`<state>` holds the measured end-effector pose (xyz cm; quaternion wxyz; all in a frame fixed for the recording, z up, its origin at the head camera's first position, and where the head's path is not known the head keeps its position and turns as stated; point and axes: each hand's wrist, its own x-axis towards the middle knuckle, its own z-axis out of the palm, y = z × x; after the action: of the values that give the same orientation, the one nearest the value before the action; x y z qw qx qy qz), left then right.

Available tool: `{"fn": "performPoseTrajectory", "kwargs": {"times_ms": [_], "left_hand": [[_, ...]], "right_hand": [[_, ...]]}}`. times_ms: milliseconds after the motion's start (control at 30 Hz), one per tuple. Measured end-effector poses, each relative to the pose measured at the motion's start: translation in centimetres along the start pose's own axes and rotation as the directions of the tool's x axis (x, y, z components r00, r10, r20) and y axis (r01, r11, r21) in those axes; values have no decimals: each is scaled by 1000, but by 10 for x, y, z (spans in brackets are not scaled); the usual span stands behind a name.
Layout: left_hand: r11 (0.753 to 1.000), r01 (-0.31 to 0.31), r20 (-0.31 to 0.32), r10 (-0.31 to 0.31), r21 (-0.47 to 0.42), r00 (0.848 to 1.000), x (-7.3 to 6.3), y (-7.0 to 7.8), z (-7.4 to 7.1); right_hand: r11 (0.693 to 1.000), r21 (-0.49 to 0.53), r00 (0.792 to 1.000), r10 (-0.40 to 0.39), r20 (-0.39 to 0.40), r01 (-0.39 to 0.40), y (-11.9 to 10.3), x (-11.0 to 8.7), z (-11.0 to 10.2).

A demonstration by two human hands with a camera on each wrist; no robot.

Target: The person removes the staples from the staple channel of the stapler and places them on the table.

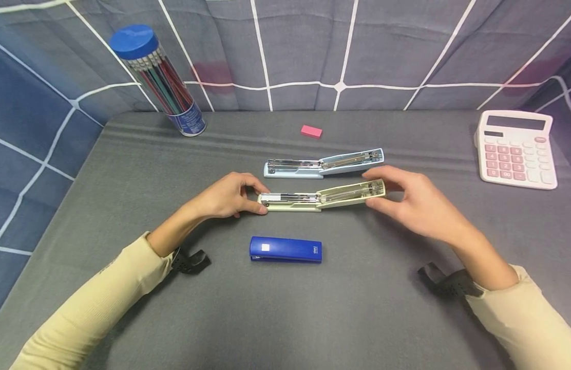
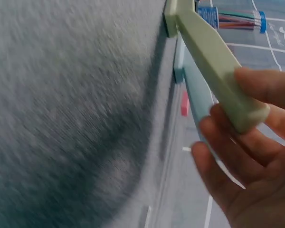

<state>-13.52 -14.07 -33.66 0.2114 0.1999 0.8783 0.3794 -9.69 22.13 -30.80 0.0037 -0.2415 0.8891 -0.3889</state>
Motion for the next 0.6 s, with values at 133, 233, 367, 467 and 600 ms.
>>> {"fn": "performPoseTrajectory", "kwargs": {"times_ms": [133, 233, 367, 467, 600], "left_hand": [[1000, 3, -3, -3, -6, 1000, 0, -1, 0], [1000, 0, -1, -1, -9, 1000, 0, -1, 0], [1000, -9, 2, 9, -10, 1000, 0, -1, 0], [1000, -7, -1, 7, -14, 1000, 0, -1, 0], [1000, -10, -4, 10, -15, 1000, 0, -1, 0]], "right_hand": [[995, -104, 998, 1, 66, 6, 2, 1, -6], [985, -154, 996, -63, 70, 73, 0, 4, -4], [960, -186, 978, -206, 47, 211, -10, 10, 8], [945, -173, 960, -273, 56, 279, -23, 16, 22], [936, -153, 946, -302, 119, 318, -39, 26, 43]]}}
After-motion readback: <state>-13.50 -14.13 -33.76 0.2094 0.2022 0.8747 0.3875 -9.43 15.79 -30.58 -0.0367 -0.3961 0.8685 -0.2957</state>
